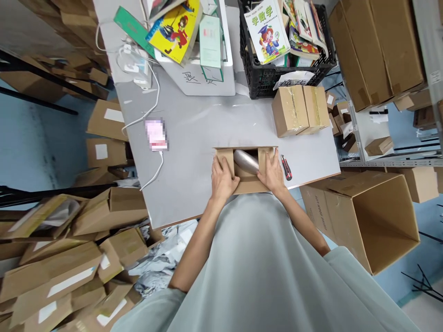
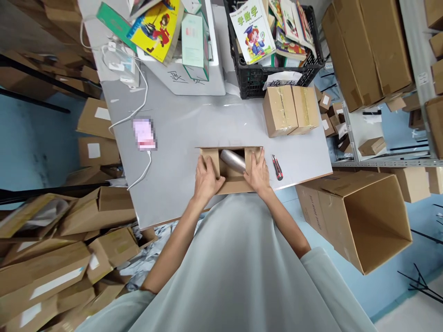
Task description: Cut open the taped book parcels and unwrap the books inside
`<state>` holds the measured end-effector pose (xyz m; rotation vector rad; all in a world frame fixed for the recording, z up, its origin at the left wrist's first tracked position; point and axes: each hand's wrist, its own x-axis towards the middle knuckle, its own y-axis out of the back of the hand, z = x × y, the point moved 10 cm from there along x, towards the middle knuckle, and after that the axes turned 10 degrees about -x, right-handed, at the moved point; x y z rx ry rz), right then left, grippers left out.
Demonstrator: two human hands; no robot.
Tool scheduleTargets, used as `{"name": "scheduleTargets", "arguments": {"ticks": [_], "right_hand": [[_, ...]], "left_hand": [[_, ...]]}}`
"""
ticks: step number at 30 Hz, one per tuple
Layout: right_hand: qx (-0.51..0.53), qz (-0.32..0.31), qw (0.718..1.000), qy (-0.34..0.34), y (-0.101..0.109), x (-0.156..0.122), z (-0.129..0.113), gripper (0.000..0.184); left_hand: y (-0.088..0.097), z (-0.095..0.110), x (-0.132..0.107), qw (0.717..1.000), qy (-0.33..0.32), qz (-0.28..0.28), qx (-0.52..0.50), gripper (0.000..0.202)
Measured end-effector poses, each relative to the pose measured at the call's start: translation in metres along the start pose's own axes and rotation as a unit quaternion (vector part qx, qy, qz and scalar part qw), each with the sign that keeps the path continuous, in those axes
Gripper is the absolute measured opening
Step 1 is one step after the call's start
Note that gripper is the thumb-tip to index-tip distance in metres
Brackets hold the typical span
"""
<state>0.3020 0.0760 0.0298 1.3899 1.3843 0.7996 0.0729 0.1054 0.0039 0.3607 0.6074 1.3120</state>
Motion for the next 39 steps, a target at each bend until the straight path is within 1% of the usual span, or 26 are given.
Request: {"name": "scheduleTargets", "arguments": {"ticks": [3, 5, 7, 9, 11, 12, 14, 16, 17, 18, 19, 20, 21, 23, 24, 26, 28, 30, 32, 35, 37, 39], "right_hand": [[0.035, 0.013, 0.999, -0.016, 0.013, -0.015, 0.016, 0.074], [0.073, 0.022, 0.997, -0.035, 0.022, -0.026, 0.035, 0.062], [0.108, 0.031, 0.991, -0.068, 0.026, -0.035, 0.059, 0.058], [0.142, 0.048, 0.982, -0.113, 0.025, -0.039, 0.084, 0.059], [0.192, 0.064, 0.967, -0.157, 0.018, -0.040, 0.106, 0.063], [0.223, 0.064, 0.958, -0.172, 0.013, -0.039, 0.113, 0.065], [0.279, 0.048, 0.941, -0.185, 0.002, -0.036, 0.121, 0.069], [0.301, 0.029, 0.934, -0.189, -0.002, -0.035, 0.124, 0.071], [0.292, 0.029, 0.937, -0.191, 0.001, -0.035, 0.124, 0.070], [0.267, 0.038, 0.944, -0.188, 0.007, -0.036, 0.123, 0.066], [0.231, 0.059, 0.955, -0.178, 0.018, -0.037, 0.121, 0.061], [0.187, 0.087, 0.965, -0.160, 0.031, -0.037, 0.115, 0.055], [0.144, 0.116, 0.973, -0.134, 0.046, -0.037, 0.106, 0.048], [0.086, 0.149, 0.983, -0.062, 0.068, -0.036, 0.080, 0.038], [0.073, 0.148, 0.986, -0.023, 0.074, -0.034, 0.064, 0.037], [0.069, 0.112, 0.990, 0.050, 0.076, -0.026, 0.034, 0.041], [0.069, 0.058, 0.991, 0.102, 0.070, -0.018, 0.010, 0.043], [0.056, 0.001, 0.991, 0.121, 0.060, -0.010, -0.004, 0.041], [0.035, -0.046, 0.992, 0.116, 0.051, -0.008, -0.006, 0.037], [0.022, -0.073, 0.992, 0.098, 0.046, -0.018, 0.002, 0.036], [0.032, -0.072, 0.992, 0.096, 0.046, -0.031, 0.008, 0.045], [0.039, -0.074, 0.992, 0.098, 0.044, -0.043, 0.013, 0.058]], "left_hand": [[0.023, -0.007, -0.008, 0.997, 0.019, 0.019, -0.068, 0.093], [0.043, -0.020, -0.010, 0.991, 0.049, 0.040, -0.116, 0.089], [0.059, -0.036, -0.011, 0.984, 0.083, 0.063, -0.142, 0.086], [0.070, -0.054, -0.010, 0.978, 0.110, 0.090, -0.153, 0.078], [0.075, -0.074, -0.009, 0.968, 0.136, 0.116, -0.178, 0.066], [0.075, -0.083, -0.009, 0.961, 0.148, 0.121, -0.197, 0.061], [0.070, -0.099, -0.007, 0.950, 0.166, 0.112, -0.238, 0.053], [0.066, -0.105, -0.006, 0.948, 0.171, 0.093, -0.254, 0.052], [0.067, -0.105, -0.006, 0.950, 0.167, 0.087, -0.247, 0.055], [0.070, -0.100, -0.006, 0.956, 0.157, 0.089, -0.230, 0.059], [0.077, -0.091, -0.006, 0.965, 0.138, 0.097, -0.200, 0.064], [0.085, -0.077, -0.006, 0.975, 0.106, 0.110, -0.160, 0.068], [0.093, -0.057, -0.006, 0.983, 0.065, 0.123, -0.117, 0.070], [0.103, -0.009, -0.006, 0.989, -0.032, 0.136, -0.038, 0.063], [0.102, 0.014, -0.005, 0.989, -0.074, 0.129, -0.015, 0.056], [0.092, 0.053, -0.001, 0.988, -0.127, 0.088, 0.002, 0.043], [0.071, 0.079, 0.006, 0.988, -0.152, 0.020, -0.003, 0.040], [0.050, 0.093, 0.011, 0.985, -0.169, -0.040, -0.006, 0.045], [0.037, 0.098, 0.015, 0.980, -0.188, -0.066, 0.004, 0.053], [0.034, 0.094, 0.019, 0.976, -0.204, -0.071, 0.025, 0.067], [0.035, 0.087, 0.021, 0.975, -0.204, -0.081, 0.031, 0.073], [0.035, 0.081, 0.023, 0.974, -0.200, -0.096, 0.036, 0.072]]}}
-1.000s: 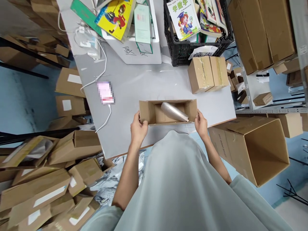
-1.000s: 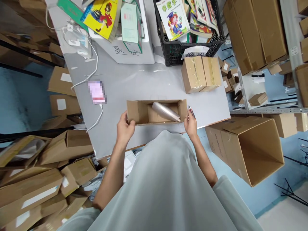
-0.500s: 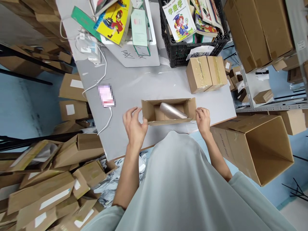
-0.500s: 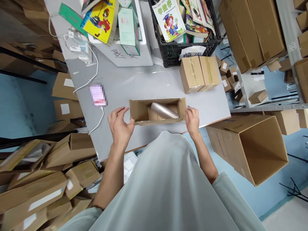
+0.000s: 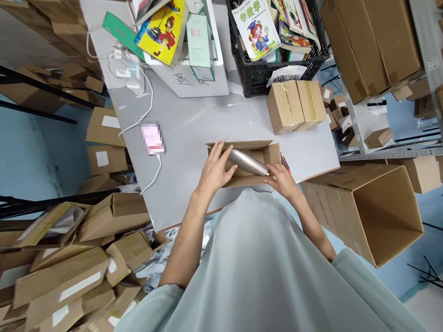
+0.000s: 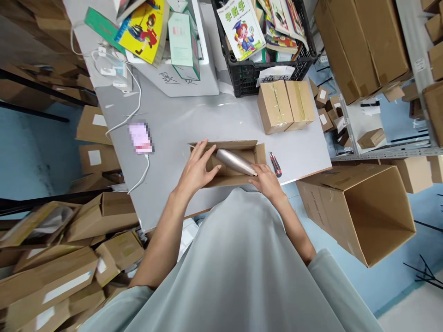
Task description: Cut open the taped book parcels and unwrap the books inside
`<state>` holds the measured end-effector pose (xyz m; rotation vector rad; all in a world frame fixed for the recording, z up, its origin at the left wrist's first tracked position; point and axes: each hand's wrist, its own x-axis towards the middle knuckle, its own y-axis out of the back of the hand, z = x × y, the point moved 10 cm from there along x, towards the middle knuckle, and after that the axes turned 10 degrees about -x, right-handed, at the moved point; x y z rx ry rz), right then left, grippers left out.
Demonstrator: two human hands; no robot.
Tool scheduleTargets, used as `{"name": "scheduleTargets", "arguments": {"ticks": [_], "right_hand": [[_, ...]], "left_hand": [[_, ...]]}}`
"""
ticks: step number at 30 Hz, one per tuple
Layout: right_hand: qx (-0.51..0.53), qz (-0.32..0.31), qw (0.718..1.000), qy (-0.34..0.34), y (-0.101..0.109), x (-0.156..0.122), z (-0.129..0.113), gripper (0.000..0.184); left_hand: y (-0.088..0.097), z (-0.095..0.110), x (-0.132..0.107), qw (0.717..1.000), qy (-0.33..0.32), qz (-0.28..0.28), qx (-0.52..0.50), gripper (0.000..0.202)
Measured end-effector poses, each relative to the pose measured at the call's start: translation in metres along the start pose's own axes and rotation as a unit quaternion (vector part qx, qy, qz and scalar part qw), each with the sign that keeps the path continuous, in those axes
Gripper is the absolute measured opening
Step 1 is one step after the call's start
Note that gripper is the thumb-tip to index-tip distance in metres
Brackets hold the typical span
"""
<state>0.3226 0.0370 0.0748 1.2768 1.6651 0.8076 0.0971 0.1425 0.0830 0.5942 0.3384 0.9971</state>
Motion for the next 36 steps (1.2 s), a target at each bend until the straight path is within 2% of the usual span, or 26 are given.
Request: {"name": "scheduleTargets", "arguments": {"ticks": [5, 10, 14, 17, 20, 23, 26, 30, 36], "right_hand": [[-0.007, -0.011, 1.000, -0.020, -0.009, -0.011, 0.007, 0.078], [-0.019, -0.022, 0.999, -0.021, -0.004, -0.002, 0.005, 0.076], [-0.050, -0.035, 0.998, -0.019, 0.000, 0.013, 0.003, 0.076], [-0.079, -0.061, 0.995, 0.001, -0.002, 0.039, -0.007, 0.078], [-0.115, -0.129, 0.985, -0.006, -0.018, 0.076, -0.020, 0.070], [-0.173, -0.230, 0.956, -0.052, -0.048, 0.105, -0.027, 0.053], [-0.210, -0.265, 0.938, -0.071, -0.068, 0.120, -0.037, 0.044], [-0.224, -0.245, 0.942, -0.055, -0.074, 0.122, -0.047, 0.026], [-0.235, -0.238, 0.942, -0.023, -0.056, 0.095, -0.058, 0.031]], "left_hand": [[-0.005, -0.007, 0.001, 1.000, 0.000, -0.012, 0.013, 0.063], [-0.009, 0.000, -0.007, 0.999, -0.024, 0.020, 0.025, 0.058], [-0.006, 0.000, -0.017, 0.999, -0.029, 0.034, 0.016, 0.056], [-0.005, -0.003, -0.018, 0.999, -0.022, 0.029, 0.002, 0.059], [-0.006, -0.004, -0.014, 1.000, -0.023, 0.017, 0.006, 0.066], [-0.007, -0.004, -0.012, 0.999, -0.027, 0.011, 0.019, 0.071], [-0.007, -0.003, -0.012, 0.999, -0.032, 0.012, 0.030, 0.069], [-0.006, -0.002, -0.012, 0.999, -0.030, 0.015, 0.028, 0.069], [-0.005, -0.001, -0.015, 1.000, -0.018, 0.004, 0.003, 0.072]]}}
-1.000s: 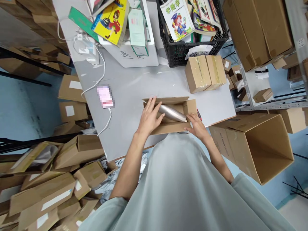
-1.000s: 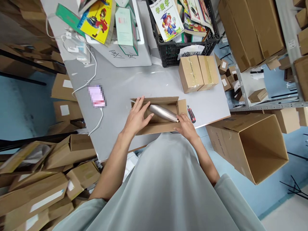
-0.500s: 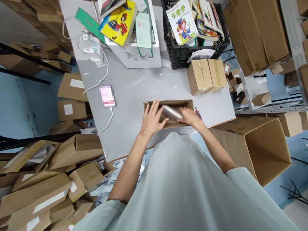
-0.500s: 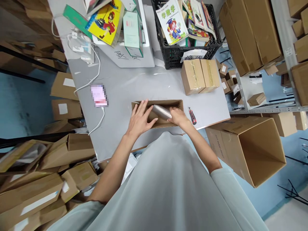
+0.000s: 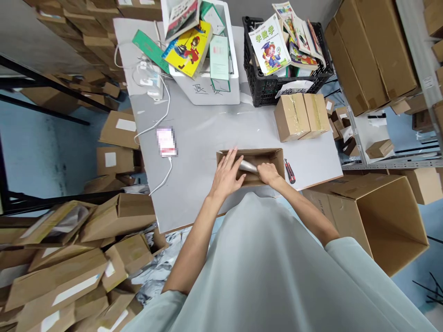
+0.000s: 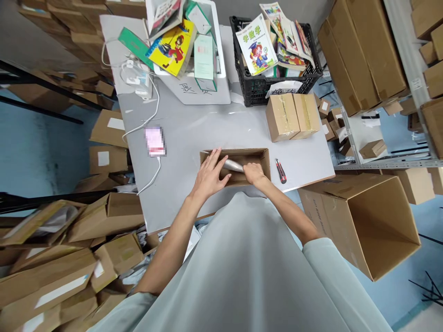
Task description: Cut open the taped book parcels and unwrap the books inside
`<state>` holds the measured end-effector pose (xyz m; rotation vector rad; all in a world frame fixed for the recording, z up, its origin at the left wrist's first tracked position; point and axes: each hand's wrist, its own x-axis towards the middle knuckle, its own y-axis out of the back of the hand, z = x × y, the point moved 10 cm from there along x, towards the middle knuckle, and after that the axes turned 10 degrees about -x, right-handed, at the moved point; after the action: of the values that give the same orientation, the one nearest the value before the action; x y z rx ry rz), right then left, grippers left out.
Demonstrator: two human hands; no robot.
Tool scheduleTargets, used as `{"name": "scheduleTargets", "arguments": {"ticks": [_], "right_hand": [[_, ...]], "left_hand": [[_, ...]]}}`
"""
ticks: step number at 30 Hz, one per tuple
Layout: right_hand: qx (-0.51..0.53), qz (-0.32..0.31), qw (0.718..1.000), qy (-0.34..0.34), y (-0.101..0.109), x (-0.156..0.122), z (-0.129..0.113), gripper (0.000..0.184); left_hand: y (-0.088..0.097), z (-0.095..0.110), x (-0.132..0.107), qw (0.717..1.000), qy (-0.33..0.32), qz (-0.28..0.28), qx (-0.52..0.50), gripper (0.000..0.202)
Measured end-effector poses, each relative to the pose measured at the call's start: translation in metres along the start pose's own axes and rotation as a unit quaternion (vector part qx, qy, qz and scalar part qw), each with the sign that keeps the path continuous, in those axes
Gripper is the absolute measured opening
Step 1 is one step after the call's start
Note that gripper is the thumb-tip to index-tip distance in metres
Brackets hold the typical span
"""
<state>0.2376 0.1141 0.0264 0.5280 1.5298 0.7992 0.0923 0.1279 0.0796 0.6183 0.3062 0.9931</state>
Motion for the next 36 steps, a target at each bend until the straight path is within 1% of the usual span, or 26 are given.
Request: {"name": "scheduleTargets", "arguments": {"ticks": [2, 5, 7, 9, 11, 12, 13, 14, 16, 18, 19, 20, 22, 23, 25, 27, 28, 30, 32, 34, 36], "right_hand": [[-0.005, 0.008, 1.000, 0.007, 0.005, -0.022, -0.002, 0.033], [0.002, 0.039, 0.999, 0.013, 0.020, -0.062, -0.002, 0.035], [0.027, 0.072, 0.997, 0.013, 0.035, -0.090, 0.004, 0.033], [0.069, 0.125, 0.990, 0.013, 0.054, -0.115, 0.015, 0.029], [0.138, 0.193, 0.971, 0.009, 0.077, -0.135, 0.035, 0.024], [0.185, 0.226, 0.956, 0.008, 0.089, -0.142, 0.046, 0.022], [0.242, 0.255, 0.936, 0.009, 0.099, -0.145, 0.059, 0.022], [0.305, 0.279, 0.910, 0.013, 0.109, -0.145, 0.071, 0.026], [0.432, 0.311, 0.846, 0.033, 0.125, -0.133, 0.093, 0.040], [0.534, 0.318, 0.781, 0.057, 0.137, -0.106, 0.109, 0.053], [0.571, 0.312, 0.756, 0.065, 0.141, -0.087, 0.115, 0.058], [0.601, 0.294, 0.740, 0.068, 0.143, -0.065, 0.119, 0.061], [0.647, 0.245, 0.720, 0.057, 0.142, -0.018, 0.123, 0.060], [0.662, 0.223, 0.715, 0.043, 0.140, 0.004, 0.125, 0.055], [0.678, 0.181, 0.712, 0.004, 0.133, 0.044, 0.125, 0.039], [0.681, 0.143, 0.717, -0.040, 0.123, 0.073, 0.122, 0.026], [0.679, 0.126, 0.721, -0.062, 0.117, 0.084, 0.119, 0.024], [0.671, 0.095, 0.729, -0.094, 0.106, 0.100, 0.113, 0.024], [0.663, 0.075, 0.737, -0.109, 0.098, 0.110, 0.106, 0.023], [0.658, 0.065, 0.742, -0.108, 0.095, 0.119, 0.101, 0.023], [0.654, 0.065, 0.746, -0.105, 0.095, 0.127, 0.097, 0.021]], "left_hand": [[0.004, 0.003, -0.003, 1.000, 0.003, 0.000, -0.021, 0.073], [0.018, 0.007, -0.008, 0.997, 0.034, 0.017, -0.063, 0.079], [0.032, 0.008, -0.011, 0.993, 0.064, 0.037, -0.094, 0.088], [0.046, 0.007, -0.012, 0.985, 0.084, 0.063, -0.138, 0.097], [0.059, 0.005, -0.010, 0.973, 0.087, 0.092, -0.193, 0.105], [0.064, 0.003, -0.006, 0.965, 0.086, 0.105, -0.222, 0.108], [0.067, 0.001, -0.002, 0.957, 0.085, 0.115, -0.251, 0.109], [0.069, 0.000, 0.005, 0.949, 0.086, 0.118, -0.279, 0.108], [0.066, -0.001, 0.022, 0.933, 0.094, 0.105, -0.332, 0.103], [0.062, 0.000, 0.044, 0.918, 0.100, 0.090, -0.372, 0.096], [0.061, 0.001, 0.056, 0.912, 0.101, 0.090, -0.386, 0.093], [0.062, -0.001, 0.068, 0.907, 0.104, 0.098, -0.396, 0.089], [0.066, -0.012, 0.089, 0.895, 0.121, 0.124, -0.410, 0.080], [0.066, -0.021, 0.099, 0.889, 0.139, 0.133, -0.415, 0.075], [0.063, -0.045, 0.113, 0.879, 0.188, 0.140, -0.416, 0.064], [0.059, -0.071, 0.121, 0.873, 0.237, 0.139, -0.403, 0.054], [0.058, -0.083, 0.123, 0.872, 0.257, 0.140, -0.393, 0.050], [0.055, -0.103, 0.123, 0.871, 0.290, 0.142, -0.370, 0.046], [0.051, -0.117, 0.121, 0.873, 0.313, 0.136, -0.349, 0.048], [0.048, -0.125, 0.120, 0.874, 0.324, 0.129, -0.337, 0.049], [0.047, -0.129, 0.121, 0.873, 0.327, 0.133, -0.336, 0.050]]}}
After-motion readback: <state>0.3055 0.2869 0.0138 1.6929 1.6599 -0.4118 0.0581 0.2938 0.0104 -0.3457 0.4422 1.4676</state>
